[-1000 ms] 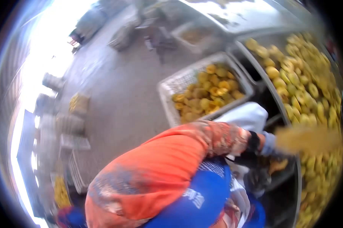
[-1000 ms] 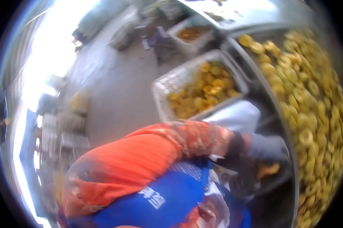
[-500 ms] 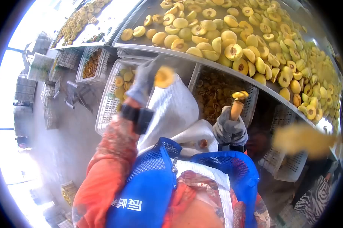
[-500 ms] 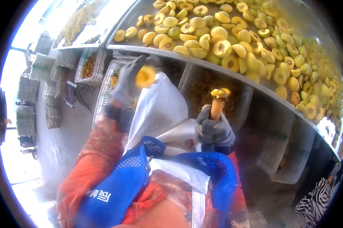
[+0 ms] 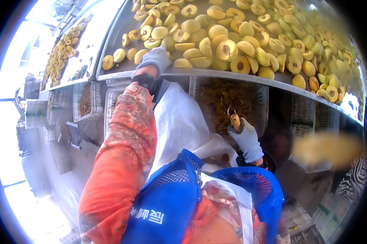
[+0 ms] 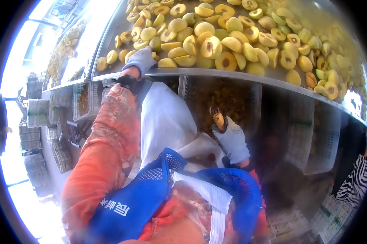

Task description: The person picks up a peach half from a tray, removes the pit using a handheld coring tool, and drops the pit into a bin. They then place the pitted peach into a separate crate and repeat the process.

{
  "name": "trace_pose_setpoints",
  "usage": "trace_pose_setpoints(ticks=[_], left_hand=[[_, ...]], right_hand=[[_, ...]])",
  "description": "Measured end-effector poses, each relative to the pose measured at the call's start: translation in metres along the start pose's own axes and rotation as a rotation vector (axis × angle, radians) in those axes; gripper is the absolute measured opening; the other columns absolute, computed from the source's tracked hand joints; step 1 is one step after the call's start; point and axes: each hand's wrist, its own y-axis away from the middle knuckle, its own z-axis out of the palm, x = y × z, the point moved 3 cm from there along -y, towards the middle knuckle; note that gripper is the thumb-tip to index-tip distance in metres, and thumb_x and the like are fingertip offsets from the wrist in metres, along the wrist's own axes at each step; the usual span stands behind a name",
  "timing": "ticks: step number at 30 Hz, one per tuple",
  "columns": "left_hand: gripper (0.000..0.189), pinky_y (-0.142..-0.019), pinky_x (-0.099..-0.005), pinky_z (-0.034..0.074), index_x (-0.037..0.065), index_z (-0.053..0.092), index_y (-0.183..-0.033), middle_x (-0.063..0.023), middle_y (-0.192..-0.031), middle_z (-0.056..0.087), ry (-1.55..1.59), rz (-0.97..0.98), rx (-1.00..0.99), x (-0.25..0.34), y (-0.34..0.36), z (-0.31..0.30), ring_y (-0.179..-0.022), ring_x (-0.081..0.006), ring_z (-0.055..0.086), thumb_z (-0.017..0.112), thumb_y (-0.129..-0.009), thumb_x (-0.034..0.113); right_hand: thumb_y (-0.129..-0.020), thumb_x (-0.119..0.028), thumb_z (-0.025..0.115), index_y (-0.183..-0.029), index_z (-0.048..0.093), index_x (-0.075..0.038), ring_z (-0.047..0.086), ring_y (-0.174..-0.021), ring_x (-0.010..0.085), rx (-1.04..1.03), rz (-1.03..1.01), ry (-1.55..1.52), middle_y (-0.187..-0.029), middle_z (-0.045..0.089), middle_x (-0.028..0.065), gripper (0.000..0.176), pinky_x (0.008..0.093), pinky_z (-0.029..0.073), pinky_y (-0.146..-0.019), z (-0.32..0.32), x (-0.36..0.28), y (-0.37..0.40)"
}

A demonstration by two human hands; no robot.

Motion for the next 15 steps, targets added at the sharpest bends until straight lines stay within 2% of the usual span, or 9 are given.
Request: trace_pose_setpoints(ticks=[2, 3, 6, 8, 9, 11, 12, 14, 15], left_hand=[[0.051, -0.086, -0.0449, 0.049, 0.003, 0.055, -0.118, -0.0232, -0.111, 0.064, 0.06, -0.01, 0.006, 0.002, 0.015, -0.017, -0.101, -0.0364, 0.064, 0.067, -0.079, 0.032], [0.044, -0.081, -0.0439, 0.052, 0.003, 0.056, -0.112, -0.0183, -0.105, 0.067, 0.148, -0.036, 0.118, -0.01, 0.01, -0.013, -0.096, -0.0347, 0.066, 0.068, -0.081, 0.031], [0.039, -0.074, -0.0421, 0.055, 0.003, 0.055, -0.116, -0.014, -0.102, 0.064, 1.215, 0.017, 0.223, -0.028, 0.039, -0.013, -0.091, -0.0335, 0.067, 0.065, -0.086, 0.025], [0.039, -0.08, -0.0458, 0.057, 0.003, 0.047, -0.125, -0.0169, -0.117, 0.059, 1.875, 0.148, 0.071, -0.001, 0.106, -0.023, -0.103, -0.0321, 0.062, 0.057, -0.092, 0.022], [0.041, -0.084, -0.0509, 0.054, 0.002, 0.046, -0.126, -0.0193, -0.121, 0.055, 2.092, 0.232, -0.09, 0.004, 0.116, -0.01, -0.108, -0.0363, 0.059, 0.056, -0.092, 0.022], [0.045, -0.091, -0.0503, 0.051, 0.001, 0.043, -0.13, -0.0176, -0.12, 0.056, 1.958, 0.36, 0.009, 0.004, 0.115, 0.024, -0.107, -0.0367, 0.059, 0.054, -0.093, 0.024], [0.047, -0.093, -0.0493, 0.05, 0.001, 0.043, -0.132, -0.0172, -0.121, 0.056, 2.138, 0.301, -0.157, 0.013, 0.126, 0.039, -0.107, -0.0364, 0.059, 0.054, -0.093, 0.025], [0.037, -0.086, -0.0419, 0.054, 0.001, 0.051, -0.122, -0.0178, -0.115, 0.06, 2.424, 0.185, -0.32, 0.045, 0.155, 0.018, -0.106, -0.0316, 0.061, 0.061, -0.09, 0.017], [0.032, -0.082, -0.0383, 0.056, 0.002, 0.055, -0.117, -0.0182, -0.111, 0.062, 2.563, 0.12, -0.407, 0.056, 0.163, 0.014, -0.106, -0.0292, 0.062, 0.064, -0.088, 0.013]], right_hand=[[-0.077, -0.03, 0.07, -0.098, 0.06, -0.006, 0.062, -0.081, 0.0406, -0.006, -0.053, -0.016, -0.085, 0.065, 0.0206, 0.033, 0.0452, 0.049, -0.071, 0.005, -0.006, -0.004], [-0.077, -0.03, 0.07, -0.098, 0.06, -0.006, 0.062, -0.082, 0.0406, 0.001, -0.116, -0.017, -0.086, 0.065, 0.0205, 0.033, 0.0452, 0.049, -0.071, 0.007, -0.013, -0.007], [-0.078, -0.029, 0.069, -0.099, 0.059, -0.006, 0.061, -0.082, 0.0405, 0.014, -0.264, -0.11, -0.087, 0.064, 0.0203, 0.033, 0.0453, 0.049, -0.071, 0.005, -0.063, -0.019], [-0.078, -0.029, 0.068, -0.101, 0.058, -0.007, 0.061, -0.082, 0.0401, 0.009, -0.304, -0.3, -0.088, 0.064, 0.0201, 0.033, 0.0452, 0.049, -0.07, 0.012, -0.104, -0.023], [-0.079, -0.028, 0.068, -0.101, 0.058, -0.007, 0.061, -0.082, 0.0399, 0.0, -0.32, -0.315, -0.087, 0.064, 0.0197, 0.032, 0.0452, 0.049, -0.07, 0.019, -0.112, -0.025], [-0.079, -0.027, 0.068, -0.102, 0.058, -0.008, 0.061, -0.076, 0.0369, 0.022, -0.354, -0.312, -0.083, 0.063, 0.0181, 0.032, 0.0435, 0.049, -0.068, 0.034, -0.12, -0.026], [-0.079, -0.026, 0.069, -0.103, 0.059, -0.008, 0.061, -0.071, 0.0341, 0.05, -0.376, -0.292, -0.08, 0.063, 0.0169, 0.031, 0.0419, 0.049, -0.065, 0.042, -0.122, -0.025], [-0.079, -0.023, 0.072, -0.104, 0.059, -0.006, 0.06, -0.054, 0.0232, 0.172, -0.451, -0.169, -0.07, 0.062, 0.0128, 0.032, 0.0354, 0.048, -0.055, 0.051, -0.12, -0.021], [-0.08, -0.024, 0.07, -0.103, 0.059, -0.007, 0.06, -0.056, 0.0258, 0.103, -0.348, -0.2, -0.071, 0.062, 0.0141, 0.031, 0.037, 0.048, -0.056, 0.048, -0.12, -0.017]])
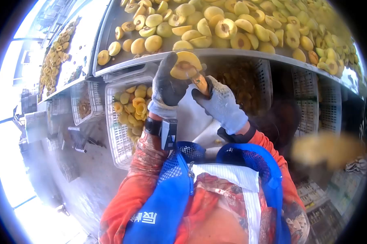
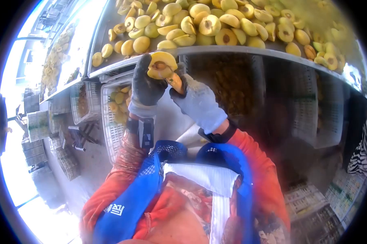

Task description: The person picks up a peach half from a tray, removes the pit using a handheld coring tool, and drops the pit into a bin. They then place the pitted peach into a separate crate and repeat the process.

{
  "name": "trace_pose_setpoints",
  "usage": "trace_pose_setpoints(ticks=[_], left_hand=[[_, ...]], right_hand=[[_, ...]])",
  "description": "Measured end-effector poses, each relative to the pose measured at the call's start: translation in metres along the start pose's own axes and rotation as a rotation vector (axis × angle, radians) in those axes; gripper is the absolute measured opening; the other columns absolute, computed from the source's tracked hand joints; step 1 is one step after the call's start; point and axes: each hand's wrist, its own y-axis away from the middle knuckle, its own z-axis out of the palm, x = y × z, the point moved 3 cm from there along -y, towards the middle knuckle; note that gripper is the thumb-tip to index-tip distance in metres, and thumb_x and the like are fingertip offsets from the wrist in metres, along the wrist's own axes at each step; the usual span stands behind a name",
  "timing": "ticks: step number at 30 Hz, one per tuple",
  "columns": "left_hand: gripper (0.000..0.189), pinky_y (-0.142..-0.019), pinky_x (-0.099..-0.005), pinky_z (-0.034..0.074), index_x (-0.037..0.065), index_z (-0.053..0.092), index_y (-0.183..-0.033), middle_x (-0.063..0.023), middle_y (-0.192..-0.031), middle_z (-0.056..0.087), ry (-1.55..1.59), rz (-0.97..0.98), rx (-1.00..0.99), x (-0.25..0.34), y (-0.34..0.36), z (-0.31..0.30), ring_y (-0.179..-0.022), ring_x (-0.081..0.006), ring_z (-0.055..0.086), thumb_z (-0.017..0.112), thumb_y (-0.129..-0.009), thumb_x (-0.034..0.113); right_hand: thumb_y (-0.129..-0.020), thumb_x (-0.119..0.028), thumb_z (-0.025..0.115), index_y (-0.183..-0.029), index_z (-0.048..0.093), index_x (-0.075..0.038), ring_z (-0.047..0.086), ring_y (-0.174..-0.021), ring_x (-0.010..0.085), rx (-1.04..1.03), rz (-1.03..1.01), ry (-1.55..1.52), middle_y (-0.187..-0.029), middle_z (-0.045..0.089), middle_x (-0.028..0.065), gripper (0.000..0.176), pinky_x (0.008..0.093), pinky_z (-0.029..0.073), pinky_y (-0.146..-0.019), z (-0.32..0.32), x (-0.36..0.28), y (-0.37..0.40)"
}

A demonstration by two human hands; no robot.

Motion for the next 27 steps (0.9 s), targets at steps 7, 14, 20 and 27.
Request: trace_pose_setpoints(ticks=[7, 14, 20, 27], left_hand=[[0.057, -0.091, -0.0379, 0.049, 0.0, 0.05, -0.125, -0.016, -0.12, 0.058, -1.694, 0.879, -0.112, 0.004, 0.025, 0.006, -0.109, -0.0261, 0.059, 0.07, -0.072, -0.012], [0.037, -0.091, -0.0344, 0.049, 0.0, 0.058, -0.12, -0.0155, -0.12, 0.06, -1.628, 0.766, -0.005, -0.013, 0.042, 0.038, -0.108, -0.0268, 0.059, 0.059, -0.083, -0.005], [0.033, -0.073, -0.0346, 0.055, 0.011, 0.062, -0.117, -0.0089, -0.114, 0.065, -1.827, 0.984, -0.193, -0.013, 0.048, 0.048, -0.088, -0.0269, 0.068, 0.063, -0.084, 0.017], [0.026, -0.078, -0.0227, 0.049, -0.002, 0.062, -0.116, -0.006, -0.106, 0.066, -1.161, 0.538, 0.158, -0.032, 0.048, 0.053, -0.091, -0.0085, 0.059, 0.061, -0.091, 0.008]], right_hand=[[-0.081, -0.028, 0.066, -0.102, 0.058, -0.01, 0.063, -0.078, 0.0393, -0.028, 0.118, 0.079, -0.085, 0.066, 0.0177, 0.029, 0.0459, 0.05, -0.069, -0.009, -0.002, 0.015], [-0.082, -0.02, 0.067, -0.096, 0.058, -0.006, 0.058, -0.053, 0.0158, -0.104, 0.166, -0.312, -0.066, 0.06, 0.0079, 0.022, 0.0305, 0.046, -0.05, 0.014, -0.004, 0.036], [-0.08, -0.015, 0.066, -0.087, 0.058, -0.008, 0.047, -0.046, 0.0111, -0.384, 0.539, -0.8, -0.06, 0.051, 0.0011, 0.012, 0.0255, 0.038, -0.043, -0.008, -0.016, 0.051], [-0.078, -0.005, 0.065, -0.087, 0.058, -0.004, 0.05, -0.044, 0.0137, -0.521, 0.555, -1.192, -0.062, 0.054, 0.005, 0.011, 0.0259, 0.04, -0.04, -0.019, -0.036, 0.059]])
